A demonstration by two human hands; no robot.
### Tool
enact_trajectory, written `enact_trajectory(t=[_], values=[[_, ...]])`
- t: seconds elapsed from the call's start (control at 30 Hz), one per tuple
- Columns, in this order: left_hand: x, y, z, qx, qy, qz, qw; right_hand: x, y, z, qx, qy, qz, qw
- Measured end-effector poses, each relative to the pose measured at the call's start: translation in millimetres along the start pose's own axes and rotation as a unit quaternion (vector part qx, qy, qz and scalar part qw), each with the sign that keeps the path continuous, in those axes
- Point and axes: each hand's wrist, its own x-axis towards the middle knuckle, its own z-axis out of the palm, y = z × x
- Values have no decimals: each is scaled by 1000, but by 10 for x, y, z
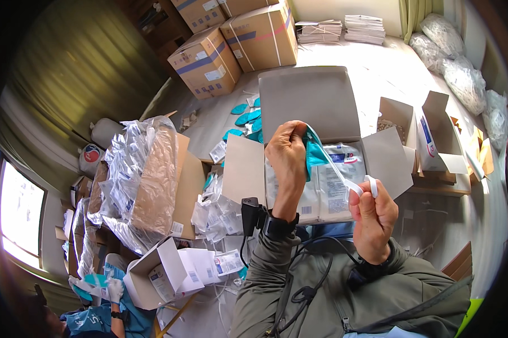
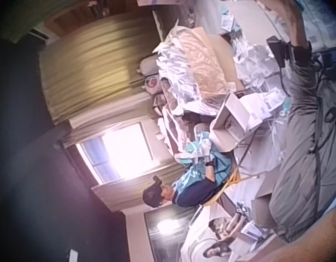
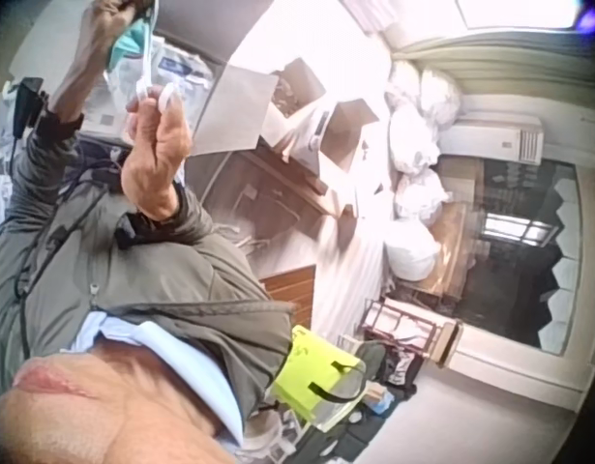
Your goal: The person is sorting and organizing green masks and other medical supply pouches into boxes.
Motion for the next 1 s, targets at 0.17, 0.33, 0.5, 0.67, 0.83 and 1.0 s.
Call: enact_trajectory(t=[0.17,0.33,0.5,0.67,0.83,1.0], values=[[-17,5,61,-26,-18,-24,999,-2,-10,-33,-11,13,-1,1000],[-6,-24,-57,-19,-29,-67,997,-52,-64,-72,-23,-2,2,1000],[-101,88,-125,-8,-63,-29,998,73,33,-94,5,51,21,998],[-266,150,-196,-16,-114,-52,992,348,547,39,-185,16,-8,983],[-247,71,-171,116,-12,-9,993,269,504,98,-425,-130,-96,890],[-17,-170,-174,188,109,55,975,176,387,132,-382,-175,-91,903]])
